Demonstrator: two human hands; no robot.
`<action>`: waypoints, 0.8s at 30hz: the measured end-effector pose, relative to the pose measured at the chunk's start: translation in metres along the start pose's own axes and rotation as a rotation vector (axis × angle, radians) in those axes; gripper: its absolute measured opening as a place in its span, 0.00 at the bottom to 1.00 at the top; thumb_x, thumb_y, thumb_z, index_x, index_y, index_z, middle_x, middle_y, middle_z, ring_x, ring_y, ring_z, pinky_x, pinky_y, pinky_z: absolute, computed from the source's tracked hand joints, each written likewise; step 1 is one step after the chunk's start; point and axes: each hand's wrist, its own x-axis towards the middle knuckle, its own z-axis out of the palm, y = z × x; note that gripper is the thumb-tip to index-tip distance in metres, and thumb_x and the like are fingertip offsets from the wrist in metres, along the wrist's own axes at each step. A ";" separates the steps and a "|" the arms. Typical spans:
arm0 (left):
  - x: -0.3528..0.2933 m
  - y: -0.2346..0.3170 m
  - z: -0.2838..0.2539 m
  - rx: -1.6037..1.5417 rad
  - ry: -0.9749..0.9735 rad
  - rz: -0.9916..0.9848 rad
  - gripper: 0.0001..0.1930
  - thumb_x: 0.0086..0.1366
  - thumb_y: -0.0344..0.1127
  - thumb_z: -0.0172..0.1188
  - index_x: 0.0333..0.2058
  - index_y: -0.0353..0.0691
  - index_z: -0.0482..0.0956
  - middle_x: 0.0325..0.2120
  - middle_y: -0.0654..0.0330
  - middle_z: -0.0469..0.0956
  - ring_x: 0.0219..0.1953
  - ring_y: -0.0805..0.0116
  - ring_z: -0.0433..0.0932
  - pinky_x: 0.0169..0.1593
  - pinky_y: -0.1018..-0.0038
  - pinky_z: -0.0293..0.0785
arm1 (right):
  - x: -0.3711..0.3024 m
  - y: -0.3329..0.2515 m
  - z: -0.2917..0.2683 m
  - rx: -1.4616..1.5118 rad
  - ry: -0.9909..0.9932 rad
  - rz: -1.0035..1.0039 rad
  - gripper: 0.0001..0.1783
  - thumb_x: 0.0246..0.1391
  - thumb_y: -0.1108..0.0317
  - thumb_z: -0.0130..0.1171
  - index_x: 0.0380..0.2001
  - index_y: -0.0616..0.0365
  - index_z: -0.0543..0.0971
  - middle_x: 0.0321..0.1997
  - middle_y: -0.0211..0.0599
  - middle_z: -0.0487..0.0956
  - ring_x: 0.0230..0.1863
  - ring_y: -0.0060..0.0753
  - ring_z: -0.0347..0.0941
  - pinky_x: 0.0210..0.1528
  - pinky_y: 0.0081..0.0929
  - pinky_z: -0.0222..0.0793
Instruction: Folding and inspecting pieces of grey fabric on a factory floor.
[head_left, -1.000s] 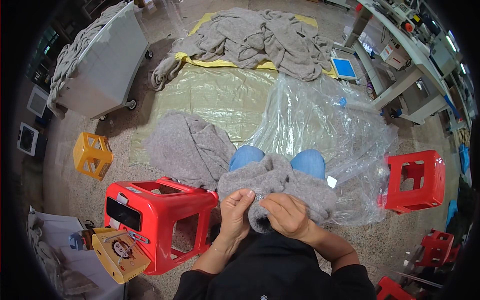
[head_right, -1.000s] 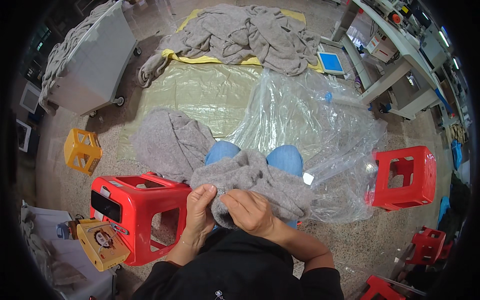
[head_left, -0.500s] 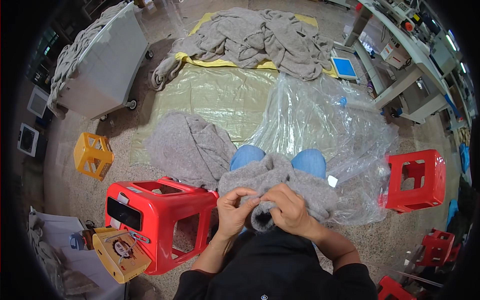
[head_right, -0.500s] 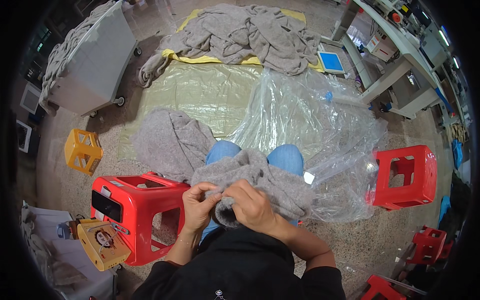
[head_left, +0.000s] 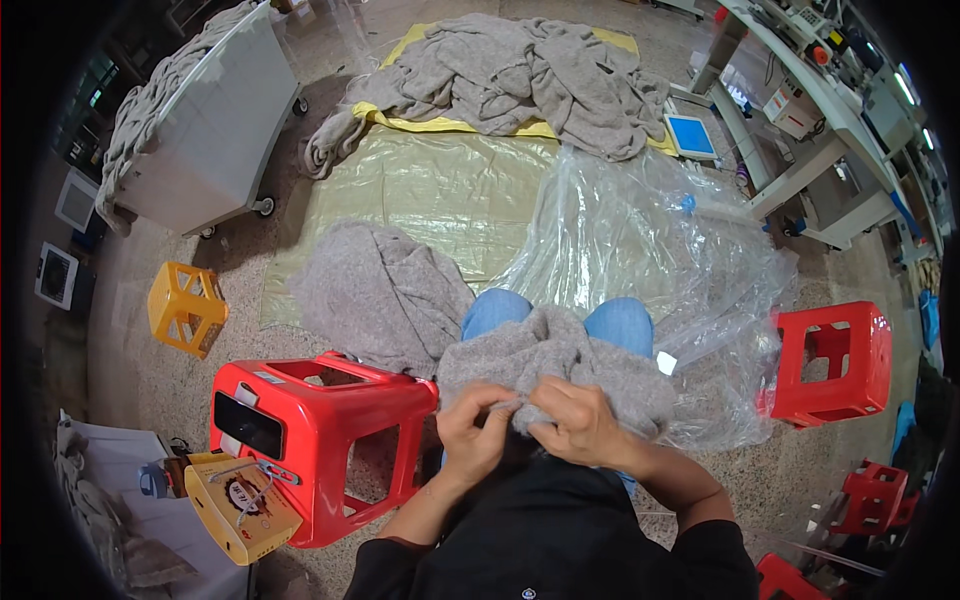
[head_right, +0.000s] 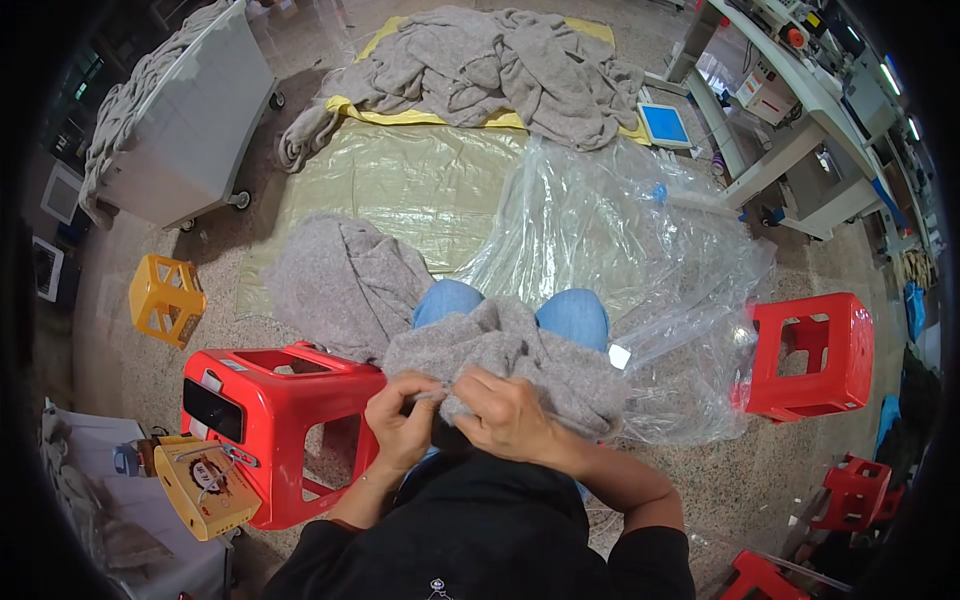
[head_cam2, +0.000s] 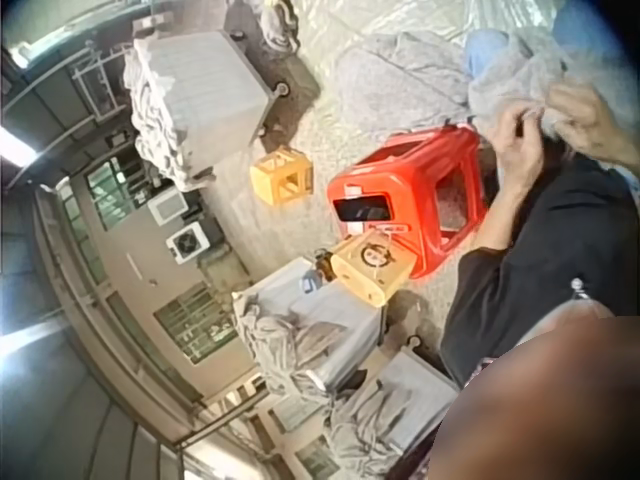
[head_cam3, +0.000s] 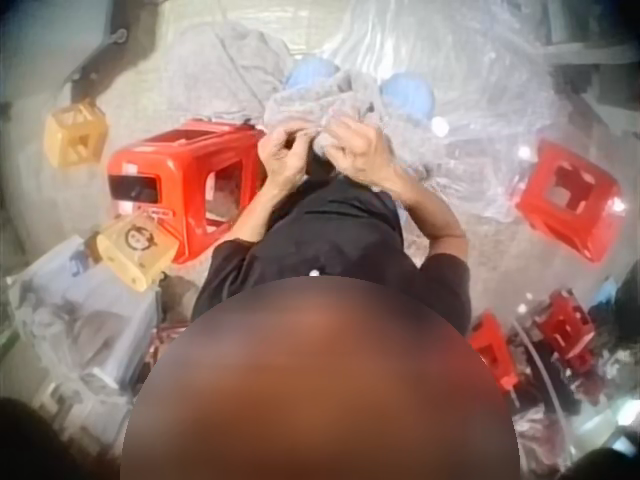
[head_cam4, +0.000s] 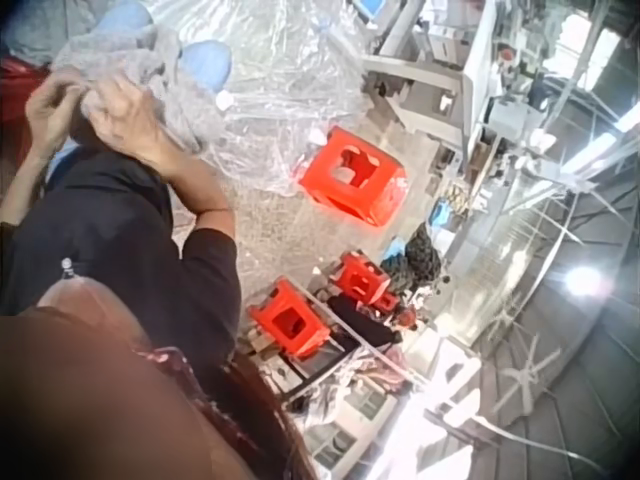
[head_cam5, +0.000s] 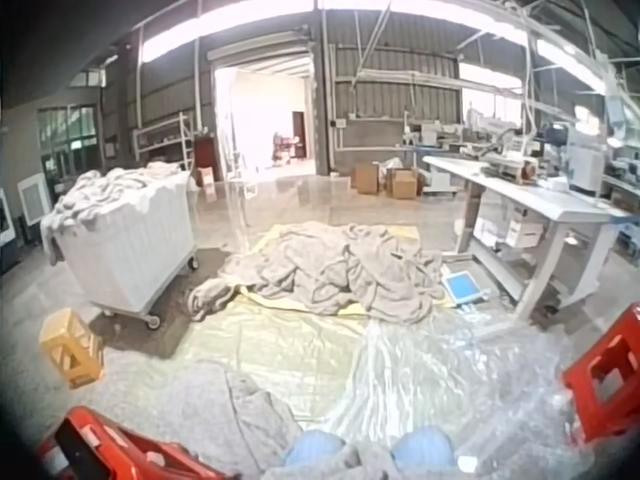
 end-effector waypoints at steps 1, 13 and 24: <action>-0.003 0.001 0.003 0.008 0.003 0.013 0.06 0.52 0.19 0.61 0.30 0.31 0.76 0.27 0.56 0.78 0.30 0.75 0.74 0.33 0.81 0.69 | -0.001 -0.003 0.005 -0.050 0.106 0.009 0.11 0.34 0.76 0.59 0.25 0.60 0.70 0.24 0.39 0.68 0.23 0.43 0.71 0.22 0.35 0.66; 0.018 -0.001 -0.004 -0.639 -0.109 -0.493 0.03 0.58 0.24 0.59 0.32 0.36 0.78 0.28 0.66 0.75 0.29 0.83 0.70 0.33 0.86 0.64 | -0.006 0.014 0.019 -0.268 0.374 -0.172 0.21 0.31 0.79 0.59 0.37 0.63 0.74 0.25 0.41 0.70 0.23 0.43 0.71 0.25 0.33 0.68; 0.023 0.019 -0.038 -0.541 -0.397 -0.308 0.10 0.57 0.20 0.54 0.39 0.32 0.74 0.40 0.57 0.75 0.34 0.77 0.75 0.35 0.83 0.72 | 0.001 0.030 -0.062 0.431 -0.890 0.074 0.29 0.44 0.73 0.51 0.55 0.55 0.67 0.36 0.54 0.76 0.37 0.47 0.75 0.38 0.38 0.70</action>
